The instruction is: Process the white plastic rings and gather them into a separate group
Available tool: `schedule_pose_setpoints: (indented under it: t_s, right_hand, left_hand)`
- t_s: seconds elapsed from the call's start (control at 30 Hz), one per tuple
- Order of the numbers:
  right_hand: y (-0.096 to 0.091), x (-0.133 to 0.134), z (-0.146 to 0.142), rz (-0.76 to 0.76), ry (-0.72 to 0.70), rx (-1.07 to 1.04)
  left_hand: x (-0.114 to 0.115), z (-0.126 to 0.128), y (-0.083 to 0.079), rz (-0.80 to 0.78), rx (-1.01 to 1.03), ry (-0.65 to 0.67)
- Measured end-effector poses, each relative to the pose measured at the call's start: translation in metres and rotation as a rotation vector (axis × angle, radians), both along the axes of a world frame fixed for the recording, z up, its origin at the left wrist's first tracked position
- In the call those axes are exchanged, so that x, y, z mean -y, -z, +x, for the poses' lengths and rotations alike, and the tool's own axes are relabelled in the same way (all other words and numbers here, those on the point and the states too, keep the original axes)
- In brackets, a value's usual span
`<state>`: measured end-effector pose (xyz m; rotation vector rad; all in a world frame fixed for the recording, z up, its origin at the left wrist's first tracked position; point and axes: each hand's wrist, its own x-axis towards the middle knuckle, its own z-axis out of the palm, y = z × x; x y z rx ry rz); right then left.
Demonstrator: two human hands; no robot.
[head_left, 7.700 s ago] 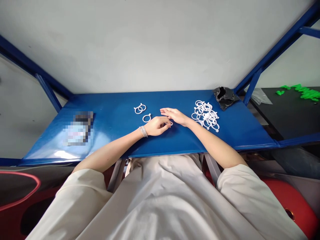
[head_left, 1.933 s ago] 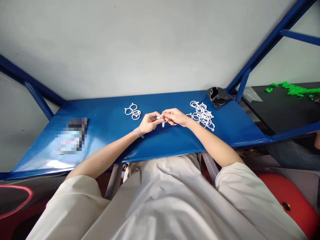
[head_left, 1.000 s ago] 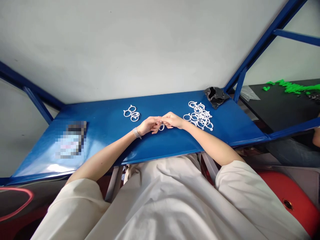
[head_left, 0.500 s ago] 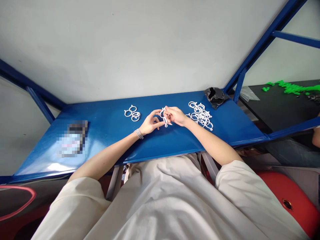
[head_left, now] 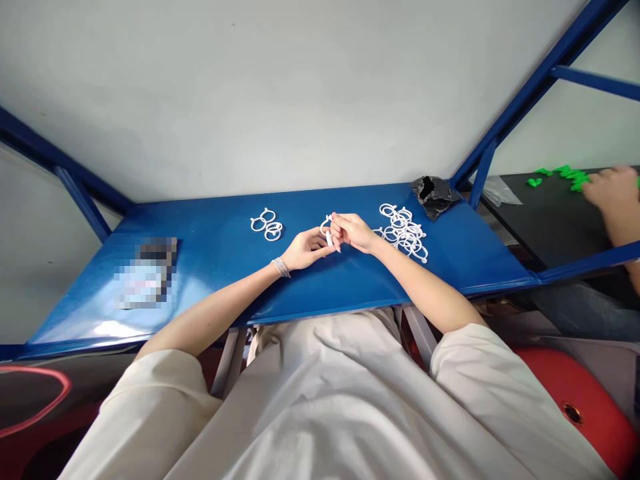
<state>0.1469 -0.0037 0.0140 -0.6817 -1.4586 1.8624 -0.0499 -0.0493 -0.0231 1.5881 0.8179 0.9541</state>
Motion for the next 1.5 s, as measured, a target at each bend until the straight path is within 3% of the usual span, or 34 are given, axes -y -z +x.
schedule_pose_setpoints:
  t_s: [0.33, 0.6, 0.77, 1.0, 1.33, 1.5]
  right_hand:
    - [0.002, 0.001, 0.001, 0.118, 0.008, 0.208]
    - [0.005, -0.001, 0.002, 0.057, 0.001, 0.262]
    - [0.01, 0.0, -0.002, 0.175, 0.073, 0.359]
    - [0.001, 0.001, 0.0, 0.285, 0.226, 0.353]
    - [0.003, -0.001, 0.001, 0.216, 0.202, 0.295]
    - [0.002, 0.0, 0.002, 0.227, 0.122, 0.263]
  left_hand:
    - [-0.003, 0.0, 0.009, -0.008, 0.153, -0.125]
    - [-0.004, -0.001, 0.005, -0.041, 0.197, -0.123]
    - [-0.003, 0.001, 0.004, 0.016, 0.139, -0.21]
    - [-0.004, 0.0, 0.002, 0.046, 0.119, -0.239]
    - [-0.001, -0.002, -0.003, 0.053, 0.014, -0.23]
    - [-0.001, -0.004, -0.006, 0.126, -0.103, -0.192]
